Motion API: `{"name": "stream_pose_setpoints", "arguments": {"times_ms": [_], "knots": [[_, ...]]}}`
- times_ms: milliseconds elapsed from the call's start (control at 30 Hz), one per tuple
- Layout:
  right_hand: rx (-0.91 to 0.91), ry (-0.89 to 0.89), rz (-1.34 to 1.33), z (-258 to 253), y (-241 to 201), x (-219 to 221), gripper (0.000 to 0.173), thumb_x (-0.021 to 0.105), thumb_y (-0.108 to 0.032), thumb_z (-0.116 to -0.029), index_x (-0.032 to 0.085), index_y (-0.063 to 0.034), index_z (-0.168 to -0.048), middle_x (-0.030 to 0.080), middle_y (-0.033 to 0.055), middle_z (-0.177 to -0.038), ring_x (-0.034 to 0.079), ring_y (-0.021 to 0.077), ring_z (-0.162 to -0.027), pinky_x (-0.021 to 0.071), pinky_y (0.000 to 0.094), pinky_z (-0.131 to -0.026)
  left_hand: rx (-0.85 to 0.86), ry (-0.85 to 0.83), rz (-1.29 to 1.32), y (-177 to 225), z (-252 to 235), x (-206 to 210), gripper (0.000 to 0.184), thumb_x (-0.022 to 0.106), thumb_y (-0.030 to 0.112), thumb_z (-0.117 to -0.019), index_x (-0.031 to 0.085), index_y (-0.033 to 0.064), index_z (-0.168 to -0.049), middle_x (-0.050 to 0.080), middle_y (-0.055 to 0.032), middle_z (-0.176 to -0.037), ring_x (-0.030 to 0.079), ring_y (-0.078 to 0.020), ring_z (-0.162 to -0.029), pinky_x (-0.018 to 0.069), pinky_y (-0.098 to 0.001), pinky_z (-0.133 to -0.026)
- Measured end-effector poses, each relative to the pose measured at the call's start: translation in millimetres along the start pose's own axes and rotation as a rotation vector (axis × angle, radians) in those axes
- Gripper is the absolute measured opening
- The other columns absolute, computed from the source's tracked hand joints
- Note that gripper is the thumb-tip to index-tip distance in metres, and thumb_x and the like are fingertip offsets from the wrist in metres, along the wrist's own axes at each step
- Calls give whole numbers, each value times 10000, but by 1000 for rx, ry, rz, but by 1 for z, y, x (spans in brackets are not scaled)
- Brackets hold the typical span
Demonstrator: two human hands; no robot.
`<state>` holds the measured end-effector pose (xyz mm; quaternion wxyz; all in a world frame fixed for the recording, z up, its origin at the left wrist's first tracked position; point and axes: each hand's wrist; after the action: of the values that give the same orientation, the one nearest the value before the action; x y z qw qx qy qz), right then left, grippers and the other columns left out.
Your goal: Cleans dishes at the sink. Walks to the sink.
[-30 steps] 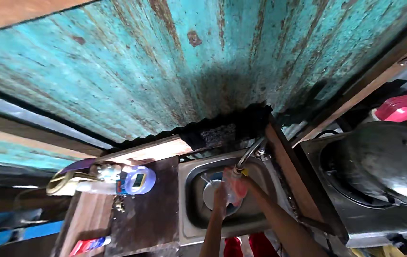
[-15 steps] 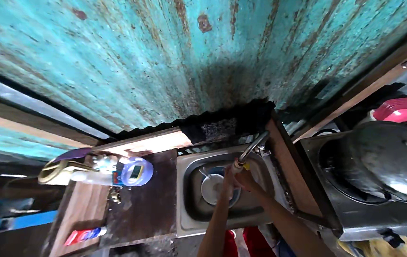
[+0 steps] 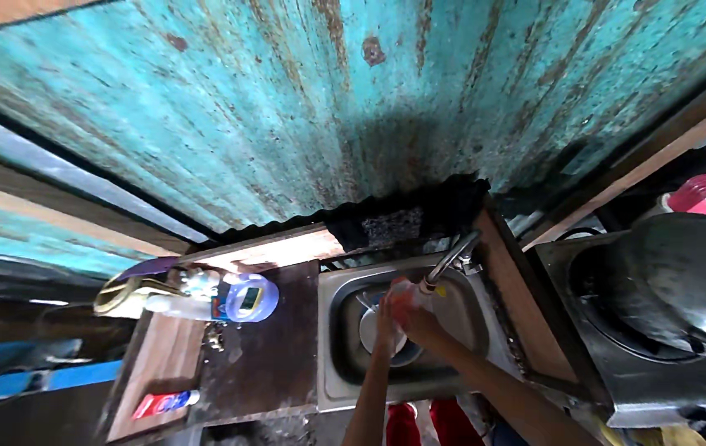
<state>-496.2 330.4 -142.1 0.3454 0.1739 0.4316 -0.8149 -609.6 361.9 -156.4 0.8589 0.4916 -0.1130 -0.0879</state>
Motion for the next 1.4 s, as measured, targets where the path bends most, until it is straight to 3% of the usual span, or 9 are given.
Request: {"name": "stream_pose_setpoints", "arguments": {"times_ms": [133,267,367,533,633,833,1033,1300,1400], "knots": [[97,330,-413,-6,-20,-3,544,497,-299,-1082,468,88,-1463,504,310,-1472,460,417,-1411,329,521,-1202,-118,-135,169,-13,5,14,582,191,468,-1117,310,130,-1575,535,-160,-1441,568,-250,-1247,506,-459,-1009],[-14,171,-147,14,-32,5,493,404,-300,-1109,493,11,-1480,606,268,-1370,581,408,-1293,432,551,-1118,-257,-71,421,-12,11,7,792,-15,605,-1046,474,84,-1386,676,-88,-1133,655,-161,-985,556,-373,-832],[2,125,-199,20,-20,-1,387,451,-218,-1090,621,-14,-1371,661,251,-1293,609,402,-1256,432,551,-1108,-403,58,442,-32,12,-8,784,-21,591,-1054,181,71,-1604,437,-263,-1497,542,-334,-1261,469,-464,-1014],[227,504,-1161,6,17,7,301,429,-104,-1091,605,125,-1175,629,225,-1053,608,245,-943,518,398,-870,-399,30,360,-54,12,-14,691,113,561,-1088,360,88,-1526,494,-222,-1455,527,-346,-1258,463,-519,-1005],[281,577,-1229,-6,32,14,382,382,-171,-1110,547,86,-1341,601,267,-1284,601,311,-1154,509,468,-989,-182,-129,463,-38,2,0,527,219,425,-1120,490,64,-1392,654,-120,-1217,643,-205,-1081,548,-412,-927],[67,1033,-580,-11,19,22,547,454,-172,-1027,406,146,-1469,368,371,-1537,341,489,-1460,245,543,-1244,-87,-44,355,3,6,40,475,251,287,-1138,441,-2,-1462,594,-179,-1340,598,-227,-1172,502,-410,-1002],[7,310,-217,-13,16,-25,468,471,-327,-1084,556,-61,-1459,578,202,-1446,534,344,-1367,399,507,-1164,-129,-51,260,4,19,28,394,297,280,-1135,488,20,-1361,634,-70,-951,621,-128,-785,551,-306,-724],[-358,533,-184,1,9,42,547,501,-67,-1013,396,61,-1534,373,243,-1608,354,399,-1502,270,561,-1231,-108,64,92,24,6,14,356,379,182,-1118,509,-41,-1363,648,-148,-1087,621,-144,-873,534,-317,-784],[-141,327,-309,0,9,13,480,405,-217,-1103,443,8,-1526,481,232,-1537,457,378,-1434,324,513,-1213,-93,-26,11,11,14,14,336,399,149,-1107,496,-50,-1360,627,-101,-994,585,-104,-761,521,-282,-689]]}}
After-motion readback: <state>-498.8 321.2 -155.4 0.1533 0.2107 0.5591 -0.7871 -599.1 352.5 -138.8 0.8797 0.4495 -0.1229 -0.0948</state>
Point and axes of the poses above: each hand's wrist, its own z-axis away from the middle knuckle, its own x-axis out of the palm, y = z × x
